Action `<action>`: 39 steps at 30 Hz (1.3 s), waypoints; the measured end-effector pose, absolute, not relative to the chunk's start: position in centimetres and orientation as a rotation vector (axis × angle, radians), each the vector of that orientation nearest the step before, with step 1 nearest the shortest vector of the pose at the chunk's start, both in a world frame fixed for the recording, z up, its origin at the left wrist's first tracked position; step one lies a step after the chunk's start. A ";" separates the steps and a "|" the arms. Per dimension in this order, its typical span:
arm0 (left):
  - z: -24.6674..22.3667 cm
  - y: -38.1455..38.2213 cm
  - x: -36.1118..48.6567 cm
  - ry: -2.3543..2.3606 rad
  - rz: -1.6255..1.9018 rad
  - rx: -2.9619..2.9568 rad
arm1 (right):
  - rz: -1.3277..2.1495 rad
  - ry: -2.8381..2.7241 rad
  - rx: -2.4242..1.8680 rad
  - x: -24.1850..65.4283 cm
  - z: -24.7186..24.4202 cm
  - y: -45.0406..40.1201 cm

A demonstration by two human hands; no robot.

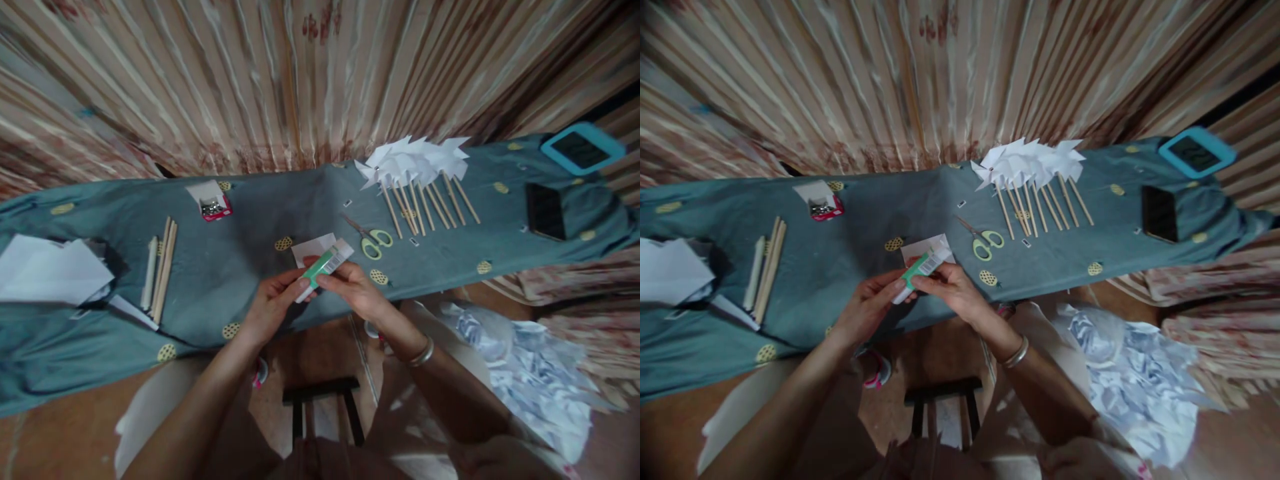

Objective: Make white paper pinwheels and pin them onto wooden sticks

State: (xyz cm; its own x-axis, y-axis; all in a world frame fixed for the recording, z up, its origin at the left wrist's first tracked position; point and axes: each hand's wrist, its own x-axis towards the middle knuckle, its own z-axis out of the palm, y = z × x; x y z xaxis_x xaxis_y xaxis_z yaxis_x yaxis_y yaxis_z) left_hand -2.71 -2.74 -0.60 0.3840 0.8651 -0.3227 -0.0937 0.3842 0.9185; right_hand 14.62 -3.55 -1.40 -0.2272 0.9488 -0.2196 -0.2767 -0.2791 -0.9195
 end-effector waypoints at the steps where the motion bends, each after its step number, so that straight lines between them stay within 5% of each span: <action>1: -0.8 -2.7 -2.4 0.967 0.748 0.980 | 1.672 -0.904 -1.055 14.6 -1.4 -3.7; 8: -1.8 -1.8 -3.4 1.102 0.758 1.121 | 1.526 -0.508 -1.138 16.4 -1.4 -3.5; 19: -4.2 1.6 -6.7 1.343 0.741 2.438 | 1.720 -0.259 -1.040 17.4 -1.6 -2.7; 24: -2.8 -0.1 -5.2 1.333 0.960 2.518 | 1.492 -0.463 -1.186 18.0 -0.9 -2.0; 39: -5.7 -3.6 -1.9 1.078 0.603 2.501 | 0.818 -1.424 -1.640 17.0 -3.1 -1.6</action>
State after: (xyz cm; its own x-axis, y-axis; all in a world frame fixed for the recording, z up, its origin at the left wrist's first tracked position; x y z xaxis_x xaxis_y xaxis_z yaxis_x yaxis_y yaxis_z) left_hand -1.90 -3.64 -5.69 0.6199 0.7463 0.2424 0.5970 -0.6490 0.4716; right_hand 16.98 -1.62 -3.08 0.1580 0.9870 0.0298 0.4715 -0.0489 -0.8805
